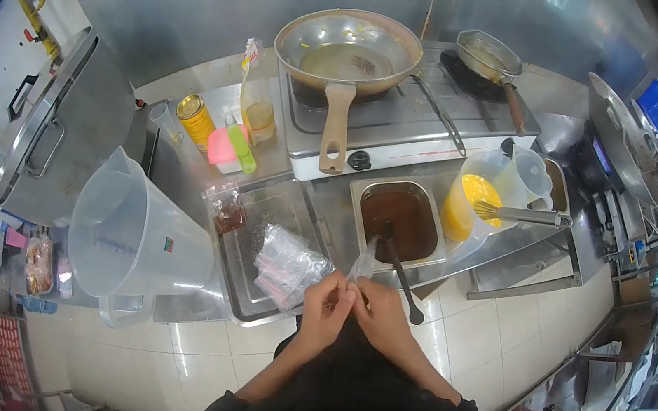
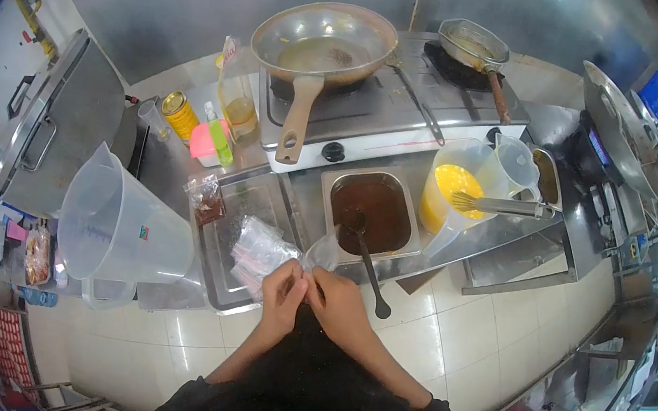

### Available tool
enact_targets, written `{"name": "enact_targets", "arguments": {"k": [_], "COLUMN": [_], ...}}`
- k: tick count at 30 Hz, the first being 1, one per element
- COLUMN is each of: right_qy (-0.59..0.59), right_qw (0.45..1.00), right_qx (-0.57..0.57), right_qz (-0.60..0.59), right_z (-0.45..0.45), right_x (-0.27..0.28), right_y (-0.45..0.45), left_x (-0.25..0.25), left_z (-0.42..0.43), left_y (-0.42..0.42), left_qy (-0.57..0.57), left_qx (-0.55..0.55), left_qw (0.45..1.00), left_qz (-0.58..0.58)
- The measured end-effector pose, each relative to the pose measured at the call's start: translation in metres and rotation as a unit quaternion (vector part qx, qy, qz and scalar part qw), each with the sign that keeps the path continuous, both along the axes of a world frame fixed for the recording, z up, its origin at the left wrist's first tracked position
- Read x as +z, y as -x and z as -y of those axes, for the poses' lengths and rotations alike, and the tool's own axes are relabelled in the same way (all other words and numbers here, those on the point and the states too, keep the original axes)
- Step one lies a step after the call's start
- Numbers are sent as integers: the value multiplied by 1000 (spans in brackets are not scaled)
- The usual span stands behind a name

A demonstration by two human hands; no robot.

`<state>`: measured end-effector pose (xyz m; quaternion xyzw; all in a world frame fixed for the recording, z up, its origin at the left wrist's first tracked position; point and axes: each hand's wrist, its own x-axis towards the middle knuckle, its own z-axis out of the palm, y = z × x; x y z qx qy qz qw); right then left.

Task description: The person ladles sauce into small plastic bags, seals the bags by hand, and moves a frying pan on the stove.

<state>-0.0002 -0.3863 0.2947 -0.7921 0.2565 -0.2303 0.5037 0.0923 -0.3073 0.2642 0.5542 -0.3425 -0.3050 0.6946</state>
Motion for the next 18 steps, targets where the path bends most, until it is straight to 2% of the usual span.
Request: {"name": "enact_targets", "arguments": {"k": [1, 2, 3, 4, 6, 7, 8, 9, 10, 11, 14, 16, 18], "right_qy": [78, 155, 154, 161, 168, 25, -120, -121, -183, -243, -266, -279, -292], "right_qw": [996, 985, 985, 982, 976, 993, 987, 986, 978, 964, 959, 954, 949], "right_qx": [-13, -25, -27, -74, -122, -117, -109, -110, -86, -61, -66, -69, -71], "right_qz": [-38, -75, -76, -70, -64, -24, 16, 16, 54, 93, 74, 85, 96], "right_z": [0, 0, 2, 5, 11, 14, 14, 13, 12, 11, 9, 8, 5], "right_x": [-2, -3, -4, -4, 2, 10, 14, 10, 4, 1, 11, 11, 12], "right_y": [3, 5, 7, 9, 12, 14, 15, 16, 16, 16, 19, 20, 22], "left_x": [-1, -2, -1, 4, 23, 31, 29, 25, 23, 25, 41, 43, 32], "left_z": [-1, -2, -2, 1, 6, 3, 2, 3, 4, 5, 8, 8, 6], "left_y": [-5, -11, -16, -20, -25, -25, -27, -30, -32, -29, -22, -21, -22], "left_qy": [0, -85, -166, -166, -45, -36, -37, 1, 40, 40, 18, -42, -43], "left_qx": [-2, 9, 18, 16, 137, 79, 78, -48, -173, -174, -134, -94, -101], "left_qw": [1000, 990, 959, 959, 912, 924, 924, 942, 942, 941, 957, 925, 927], "left_qz": [-1, 115, 229, 230, 383, 373, 373, 333, 286, 286, 256, 365, 359]}}
